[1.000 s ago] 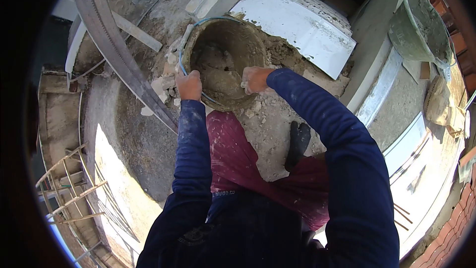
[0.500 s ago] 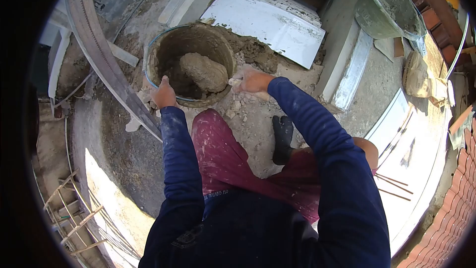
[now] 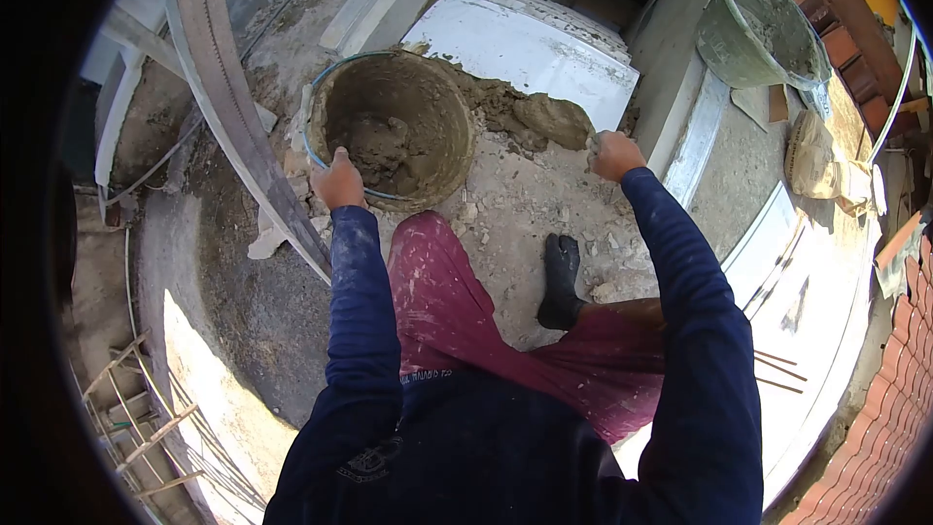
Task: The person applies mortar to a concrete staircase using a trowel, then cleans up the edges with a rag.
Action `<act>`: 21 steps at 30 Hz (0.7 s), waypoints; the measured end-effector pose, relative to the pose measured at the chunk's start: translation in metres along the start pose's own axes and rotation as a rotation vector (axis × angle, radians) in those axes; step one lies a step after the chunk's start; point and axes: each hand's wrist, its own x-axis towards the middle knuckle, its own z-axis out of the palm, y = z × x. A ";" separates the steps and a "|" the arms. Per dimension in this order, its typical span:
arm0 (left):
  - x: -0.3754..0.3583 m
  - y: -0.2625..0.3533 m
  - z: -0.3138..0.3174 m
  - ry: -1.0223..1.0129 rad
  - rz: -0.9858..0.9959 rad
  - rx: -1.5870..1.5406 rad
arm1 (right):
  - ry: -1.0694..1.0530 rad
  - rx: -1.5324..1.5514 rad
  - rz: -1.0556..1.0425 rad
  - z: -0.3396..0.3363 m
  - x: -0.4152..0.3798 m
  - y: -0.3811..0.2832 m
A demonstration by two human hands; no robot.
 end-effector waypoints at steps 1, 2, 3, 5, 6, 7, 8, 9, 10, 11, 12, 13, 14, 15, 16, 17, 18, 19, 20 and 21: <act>0.000 -0.001 -0.001 0.002 0.005 0.013 | 0.020 -0.064 0.052 0.006 -0.004 -0.014; 0.003 -0.002 -0.001 0.004 0.012 0.028 | 0.041 -0.126 0.104 0.011 -0.009 -0.027; 0.006 -0.006 0.001 0.025 0.028 0.043 | 0.126 -0.130 0.107 0.018 -0.012 -0.033; 0.009 -0.015 0.002 0.046 0.047 0.063 | 0.075 -0.138 0.118 0.024 -0.012 -0.039; 0.008 -0.014 0.000 0.045 0.051 0.065 | 0.051 -0.140 0.128 0.025 -0.015 -0.044; 0.007 -0.013 0.000 0.028 0.041 0.045 | 0.106 -0.103 0.148 0.024 -0.019 -0.050; 0.005 -0.012 0.002 0.017 0.027 0.020 | 0.160 -0.071 0.162 0.023 -0.024 -0.055; 0.005 -0.010 0.003 0.025 0.023 0.049 | 0.217 -0.039 0.170 0.020 -0.026 -0.059; 0.004 -0.009 0.002 0.036 0.018 0.080 | 0.172 -0.053 0.134 0.021 -0.026 -0.060; 0.003 -0.007 0.002 0.045 0.015 0.113 | 0.129 -0.066 0.100 0.026 -0.025 -0.057; 0.002 -0.002 0.003 0.045 -0.001 0.120 | 0.090 -0.077 0.067 0.030 -0.021 -0.053; -0.001 0.002 0.003 0.042 -0.015 0.132 | -0.007 -0.148 0.072 0.036 -0.015 -0.050; -0.001 0.005 0.001 0.038 -0.028 0.145 | 0.000 -0.129 0.068 0.041 -0.013 -0.046; 0.004 0.004 0.002 0.042 -0.004 0.133 | 0.014 -0.111 0.061 0.036 -0.009 -0.048; 0.005 -0.001 0.003 0.048 0.012 0.123 | 0.021 -0.095 0.050 0.032 -0.005 -0.052; 0.004 -0.007 0.002 0.041 0.007 0.125 | 0.028 -0.080 0.075 0.036 -0.001 -0.052; 0.003 -0.008 0.000 0.033 0.002 0.126 | 0.032 -0.063 0.105 0.042 -0.001 -0.054; 0.004 -0.007 0.000 0.011 -0.013 0.132 | 0.041 -0.046 0.139 0.046 0.000 -0.054; 0.006 -0.006 0.000 -0.012 -0.025 0.139 | 0.073 0.011 0.142 0.047 0.002 -0.054; 0.010 -0.011 0.001 -0.011 0.014 0.109 | 0.105 0.063 0.140 0.041 0.005 -0.058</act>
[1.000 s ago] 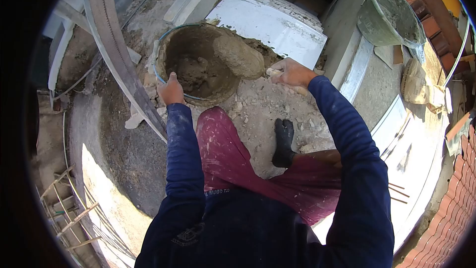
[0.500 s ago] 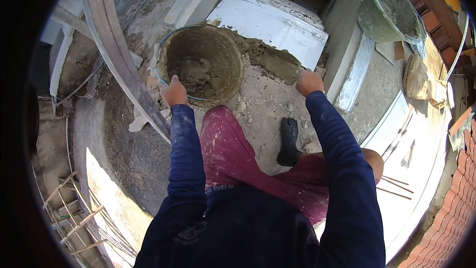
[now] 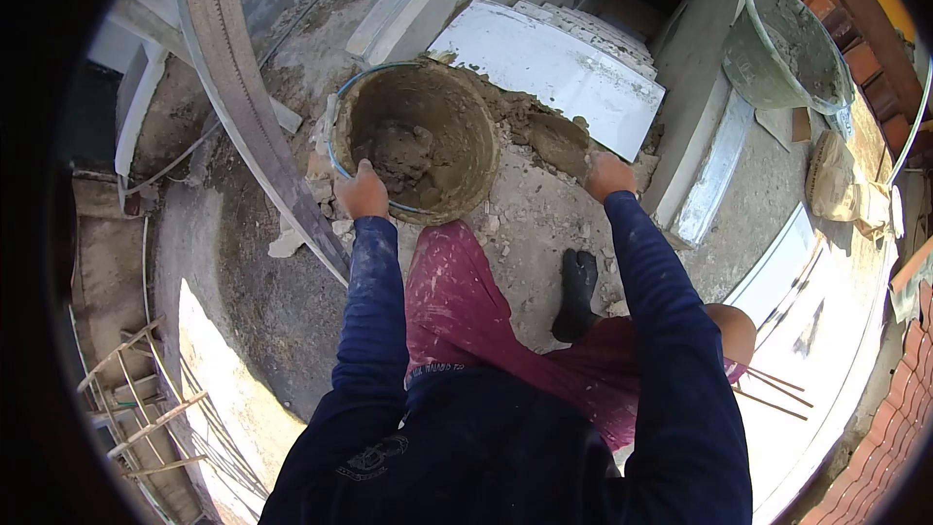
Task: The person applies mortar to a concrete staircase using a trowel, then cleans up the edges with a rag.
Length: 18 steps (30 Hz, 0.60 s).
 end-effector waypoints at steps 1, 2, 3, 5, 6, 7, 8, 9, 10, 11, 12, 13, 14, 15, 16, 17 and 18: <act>0.003 -0.009 0.002 0.007 0.033 -0.030 | 0.024 0.050 -0.006 -0.004 0.005 -0.004; 0.004 -0.018 0.002 0.013 0.062 -0.055 | 0.032 0.098 0.022 -0.003 0.009 -0.006; 0.004 -0.019 0.001 0.024 0.051 -0.035 | 0.040 0.146 0.054 -0.001 0.014 -0.005; 0.004 -0.019 0.000 0.043 0.030 0.002 | 0.027 0.168 0.122 0.002 0.014 0.000; 0.002 -0.017 -0.002 0.036 0.031 -0.022 | 0.009 0.144 0.153 0.010 0.015 0.006; 0.000 -0.014 -0.003 0.033 0.035 -0.048 | -0.004 0.060 0.100 0.025 0.021 0.017; 0.000 -0.013 -0.003 0.032 0.039 -0.073 | -0.013 -0.025 0.046 0.040 0.028 0.028; 0.000 -0.015 -0.003 0.045 0.054 -0.045 | -0.022 -0.169 -0.087 0.068 0.038 0.046; 0.002 -0.017 -0.001 0.055 0.072 -0.017 | -0.029 -0.310 -0.217 0.072 0.043 0.043; 0.002 -0.021 0.000 0.060 0.090 0.013 | -0.072 -0.086 -0.072 0.077 0.050 0.040; 0.000 -0.017 0.000 0.055 0.074 0.010 | -0.113 0.137 0.074 0.063 0.053 0.013; -0.004 -0.010 -0.001 0.052 0.061 0.007 | -0.151 0.363 0.220 0.051 0.056 -0.012; -0.005 -0.004 -0.001 0.049 0.052 0.002 | -0.123 0.289 0.154 0.048 0.062 -0.027; -0.003 -0.007 0.000 0.052 0.039 0.031 | -0.094 0.216 0.090 0.046 0.069 -0.039; 0.000 -0.012 0.001 0.055 0.026 0.060 | -0.064 0.143 0.027 0.040 0.071 -0.050; 0.001 -0.017 0.001 0.057 0.011 0.092 | -0.094 0.090 0.012 0.032 0.070 -0.055; 0.001 -0.016 -0.001 0.057 0.004 0.079 | -0.124 0.036 -0.001 0.016 0.066 -0.062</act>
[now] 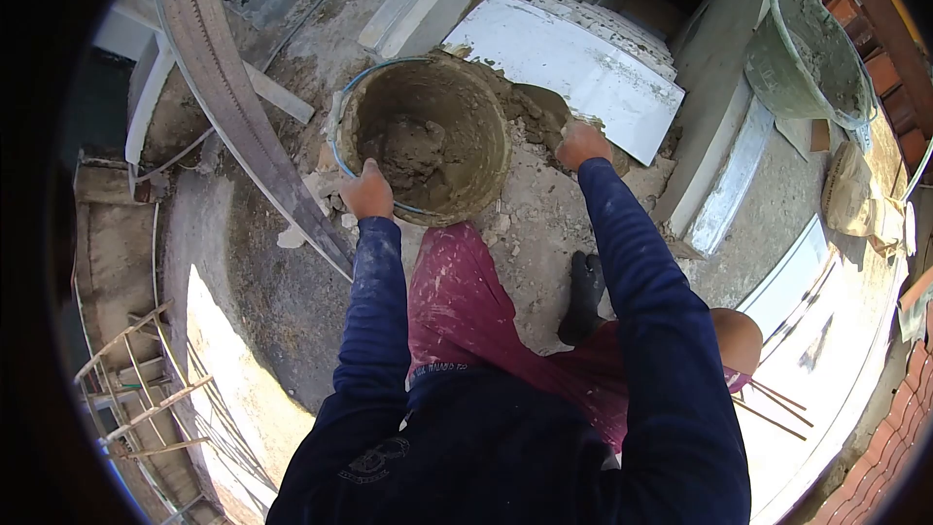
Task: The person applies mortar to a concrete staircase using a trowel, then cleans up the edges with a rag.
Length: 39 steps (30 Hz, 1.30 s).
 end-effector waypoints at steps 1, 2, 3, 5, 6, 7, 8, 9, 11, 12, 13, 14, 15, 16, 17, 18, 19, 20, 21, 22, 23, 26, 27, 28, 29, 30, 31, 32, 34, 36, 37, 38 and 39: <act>-0.001 0.003 -0.002 -0.001 -0.007 -0.015 | -0.030 -0.056 -0.009 -0.009 -0.003 -0.003; -0.001 0.003 -0.002 -0.007 -0.004 -0.029 | -0.035 -0.080 -0.032 -0.011 -0.006 -0.001; -0.001 0.004 -0.002 -0.012 -0.001 -0.044 | -0.040 -0.105 -0.054 -0.013 -0.009 0.004; 0.001 -0.002 -0.003 -0.027 0.021 -0.069 | -0.001 -0.107 -0.068 -0.007 -0.019 0.009; 0.000 0.000 -0.003 -0.016 0.023 -0.054 | 0.048 -0.083 -0.061 -0.002 -0.025 0.010; -0.001 0.001 -0.003 -0.006 0.025 -0.038 | 0.098 -0.059 -0.053 0.001 -0.029 0.011; -0.001 0.003 -0.003 0.002 0.028 -0.022 | 0.078 -0.054 -0.057 0.003 -0.030 0.013; -0.003 0.005 -0.004 0.015 0.053 -0.023 | 0.058 -0.049 -0.059 0.003 -0.031 0.015; -0.005 0.011 -0.003 0.042 0.103 -0.033 | 0.046 -0.010 -0.053 0.003 -0.034 0.016; -0.005 0.011 0.000 0.039 0.054 -0.005 | 0.051 0.023 -0.048 0.004 -0.036 0.016; -0.005 0.008 0.002 0.037 0.007 0.028 | 0.052 0.061 -0.044 0.007 -0.040 0.014; -0.002 0.006 0.001 0.039 -0.035 0.061 | 0.068 0.125 -0.032 0.006 -0.044 0.015; 0.001 0.003 0.003 0.050 -0.007 0.069 | 0.090 0.187 -0.023 -0.004 -0.048 0.016; 0.002 -0.001 0.005 0.066 0.013 0.076 | 0.108 0.243 -0.020 -0.023 -0.050 0.010; 0.001 -0.007 0.004 0.078 0.026 0.092 | 0.056 0.312 -0.060 -0.040 -0.052 0.005; 0.003 -0.009 0.001 -0.004 -0.015 0.051 | 0.000 0.382 -0.092 -0.069 -0.060 -0.004; 0.003 -0.012 -0.001 -0.019 0.024 0.098 | -0.049 0.453 -0.120 -0.091 -0.066 -0.012; 0.004 -0.014 -0.001 -0.033 0.067 0.139 | -0.024 0.314 -0.268 -0.103 -0.066 -0.023; 0.001 -0.010 -0.003 -0.037 0.099 0.142 | 0.005 0.140 -0.320 -0.099 -0.064 -0.037; -0.002 -0.006 -0.005 -0.042 0.131 0.145 | 0.034 -0.033 -0.367 -0.092 -0.062 -0.054; -0.014 0.009 -0.010 -0.035 0.149 0.109 | 0.062 -0.207 -0.413 -0.083 -0.059 -0.071; -0.025 -0.001 0.001 -0.048 0.185 0.005 | 0.087 -0.310 -0.454 -0.044 -0.036 -0.115; -0.029 0.000 0.000 -0.058 0.192 0.024 | 0.079 -0.321 -0.497 -0.036 -0.034 -0.125; -0.032 0.001 -0.001 -0.069 0.199 0.044 | 0.067 -0.333 -0.541 -0.029 -0.031 -0.132; -0.033 0.000 -0.003 -0.094 0.199 0.026 | -0.045 -0.339 -0.548 -0.021 -0.027 -0.139; -0.032 -0.001 -0.005 -0.120 0.198 0.009 | -0.159 -0.345 -0.552 -0.018 -0.025 -0.147; -0.033 -0.002 -0.006 -0.147 0.196 -0.008 | -0.275 -0.352 -0.556 -0.017 -0.023 -0.152; -0.033 -0.002 -0.006 -0.130 0.165 0.008 | -0.339 -0.353 -0.613 -0.018 -0.017 -0.151; -0.035 0.001 -0.007 -0.105 0.115 0.042 | -0.462 -0.346 -0.717 -0.025 -0.011 -0.148; -0.032 -0.002 -0.005 -0.096 0.122 -0.009 | -0.544 -0.268 -0.679 -0.039 -0.021 -0.148; -0.032 -0.002 -0.004 -0.083 0.133 -0.008 | -0.584 -0.227 -0.652 -0.045 -0.030 -0.147; -0.033 -0.001 -0.003 -0.070 0.145 -0.007 | -0.553 -0.178 -0.709 -0.039 -0.034 -0.144; -0.036 0.000 -0.004 -0.048 0.164 0.023 | -0.522 -0.127 -0.759 -0.025 -0.037 -0.137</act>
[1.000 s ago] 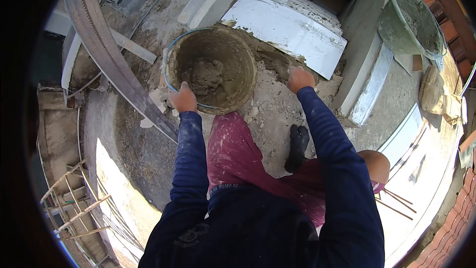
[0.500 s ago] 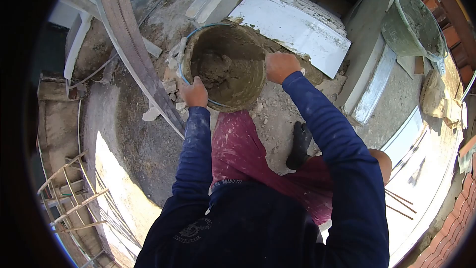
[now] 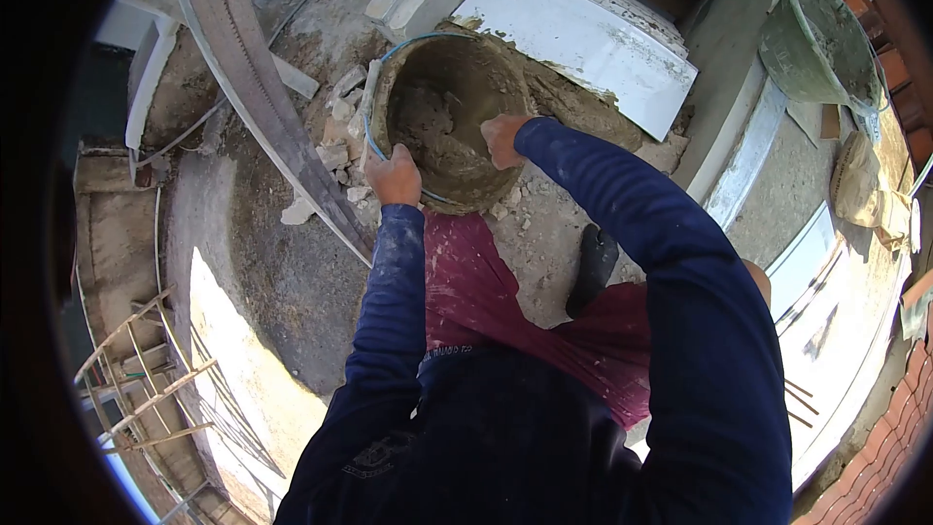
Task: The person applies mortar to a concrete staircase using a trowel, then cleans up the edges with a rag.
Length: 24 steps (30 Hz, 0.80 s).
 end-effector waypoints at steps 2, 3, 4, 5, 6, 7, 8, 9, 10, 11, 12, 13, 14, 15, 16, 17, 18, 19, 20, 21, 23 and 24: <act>-0.002 0.006 0.000 -0.051 -0.024 0.035 | -0.018 0.064 0.011 0.007 -0.002 0.003; -0.001 0.007 -0.005 -0.122 -0.068 0.047 | -0.087 0.113 0.070 0.007 -0.001 -0.001; 0.000 0.007 -0.009 -0.190 -0.113 0.063 | -0.155 0.165 0.126 0.010 -0.001 -0.002; 0.002 0.007 -0.008 -0.158 -0.085 0.044 | -0.103 0.274 0.071 0.014 -0.005 -0.001; 0.004 0.005 -0.007 -0.125 -0.062 0.025 | -0.052 0.380 0.014 0.026 -0.007 0.002; 0.003 0.006 -0.005 -0.090 -0.046 0.006 | -0.006 0.483 -0.045 0.032 -0.013 -0.001; 0.003 0.006 -0.005 -0.105 -0.037 -0.032 | -0.016 0.618 0.019 0.039 -0.018 -0.005; 0.004 0.009 -0.009 -0.116 -0.025 -0.066 | -0.024 0.752 0.078 0.040 -0.024 -0.014; 0.007 0.012 -0.010 -0.125 -0.006 -0.103 | -0.025 0.885 0.135 0.038 -0.028 -0.019; 0.008 0.014 -0.010 -0.106 -0.038 -0.036 | -0.013 0.917 0.113 0.045 -0.028 -0.016; 0.008 0.015 -0.011 -0.092 -0.035 -0.029 | 0.009 0.940 0.123 0.043 -0.034 -0.019; 0.009 0.017 -0.010 -0.076 -0.036 -0.024 | 0.029 0.960 0.135 0.038 -0.044 -0.023; 0.008 0.019 -0.010 -0.065 -0.040 -0.021 | 0.047 0.979 0.153 0.037 -0.054 -0.025; 0.006 0.019 -0.009 -0.064 -0.050 -0.020 | 0.088 0.981 0.158 0.040 -0.063 -0.024; 0.007 0.019 -0.009 -0.061 -0.059 -0.019 | 0.131 0.979 0.161 0.043 -0.071 -0.022; 0.008 0.017 -0.009 -0.057 -0.071 -0.019 | 0.171 0.976 0.164 0.046 -0.080 -0.020; 0.008 0.015 -0.009 -0.062 -0.073 -0.012 | 0.303 0.865 0.144 0.056 -0.089 -0.016; 0.008 0.013 -0.009 -0.066 -0.075 -0.005 | 0.430 0.749 0.120 0.066 -0.099 -0.010; 0.009 0.013 -0.009 -0.069 -0.074 0.001 | 0.557 0.630 0.093 0.075 -0.110 -0.004; 0.009 0.016 -0.010 -0.083 -0.086 -0.019 | 0.480 0.800 0.198 0.071 -0.126 -0.007; 0.009 0.023 -0.015 -0.116 -0.105 -0.057 | 0.319 1.139 0.412 0.059 -0.162 -0.024; 0.009 0.018 -0.013 -0.105 -0.100 -0.048 | 0.380 1.223 0.462 0.067 -0.174 -0.028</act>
